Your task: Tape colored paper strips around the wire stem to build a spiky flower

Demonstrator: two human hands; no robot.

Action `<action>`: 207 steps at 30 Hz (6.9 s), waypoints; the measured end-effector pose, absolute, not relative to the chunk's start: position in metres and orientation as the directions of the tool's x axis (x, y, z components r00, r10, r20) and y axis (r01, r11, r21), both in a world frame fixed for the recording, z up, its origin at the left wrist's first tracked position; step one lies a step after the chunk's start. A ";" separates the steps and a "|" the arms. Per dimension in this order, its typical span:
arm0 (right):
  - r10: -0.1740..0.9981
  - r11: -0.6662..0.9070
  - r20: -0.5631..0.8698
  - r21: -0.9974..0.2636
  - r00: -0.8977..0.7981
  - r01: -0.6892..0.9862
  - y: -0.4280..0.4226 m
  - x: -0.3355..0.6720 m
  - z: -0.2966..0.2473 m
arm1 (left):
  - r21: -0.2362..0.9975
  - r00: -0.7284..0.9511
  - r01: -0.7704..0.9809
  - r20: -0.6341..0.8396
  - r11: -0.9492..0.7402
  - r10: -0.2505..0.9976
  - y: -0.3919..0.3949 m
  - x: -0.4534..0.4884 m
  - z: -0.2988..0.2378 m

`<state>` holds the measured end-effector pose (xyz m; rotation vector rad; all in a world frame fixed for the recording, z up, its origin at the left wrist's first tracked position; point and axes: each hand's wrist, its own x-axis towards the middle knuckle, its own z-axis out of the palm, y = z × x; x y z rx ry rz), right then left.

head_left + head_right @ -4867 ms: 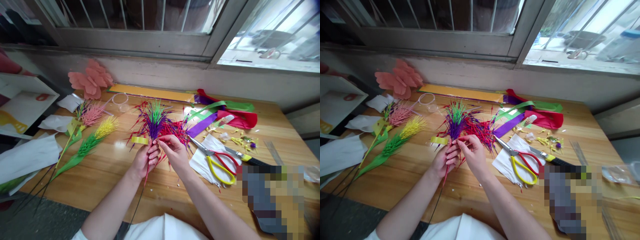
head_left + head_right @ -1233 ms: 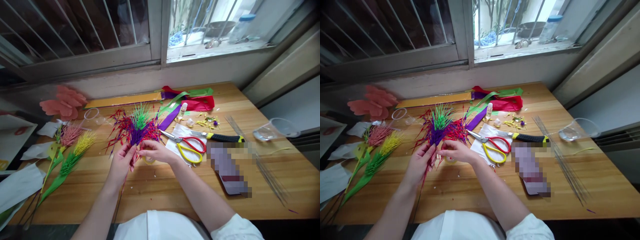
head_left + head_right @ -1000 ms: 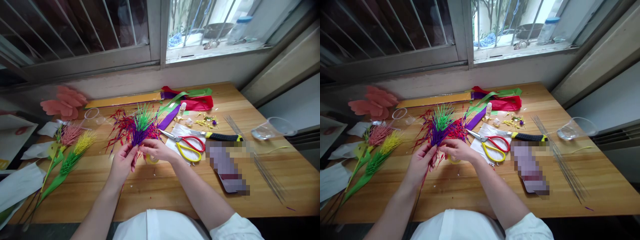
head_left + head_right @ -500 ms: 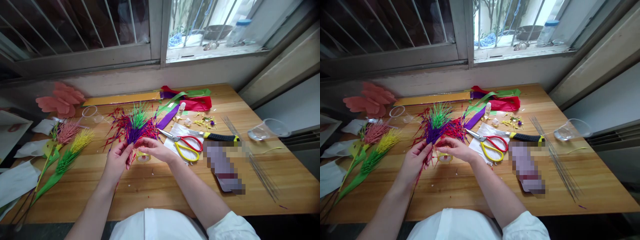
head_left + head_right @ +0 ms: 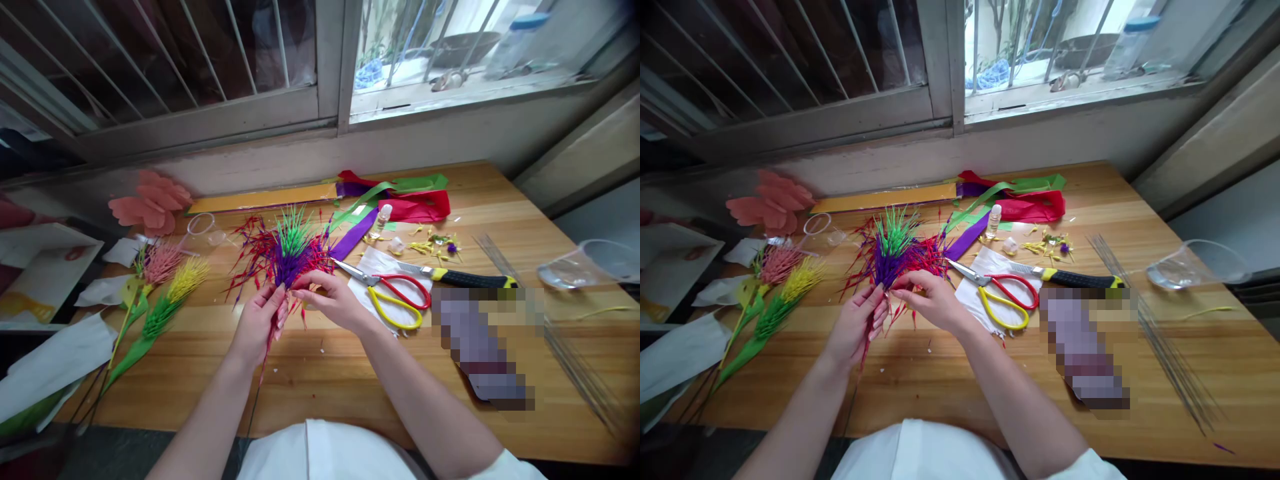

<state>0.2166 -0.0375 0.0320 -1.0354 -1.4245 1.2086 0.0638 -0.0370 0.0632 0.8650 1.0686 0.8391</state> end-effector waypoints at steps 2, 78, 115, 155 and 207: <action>0.974 0.175 0.163 -0.982 -0.156 0.066 -0.039 0.217 0.034 | 0.899 0.240 -0.175 -0.356 0.401 0.903 -0.037 0.064 0.061; 0.979 -0.157 -0.148 -0.986 -0.137 -0.054 -0.043 0.199 0.066 | 0.958 0.074 -0.231 -0.158 0.171 0.985 -0.048 0.069 0.056; 0.994 -0.037 -0.015 -0.979 0.110 0.200 -0.057 0.194 0.070 | 0.970 0.071 -0.082 -0.223 0.229 0.972 -0.047 0.070 0.050; 0.999 0.025 0.037 -0.904 0.018 0.427 -0.072 0.193 0.095 | 0.961 0.060 -0.196 -0.185 0.193 0.981 -0.049 0.069 0.056; 0.763 0.576 0.646 -0.700 0.029 0.421 -0.071 0.183 0.085 | 0.902 0.099 -0.310 -0.283 0.300 0.954 -0.042 0.065 0.058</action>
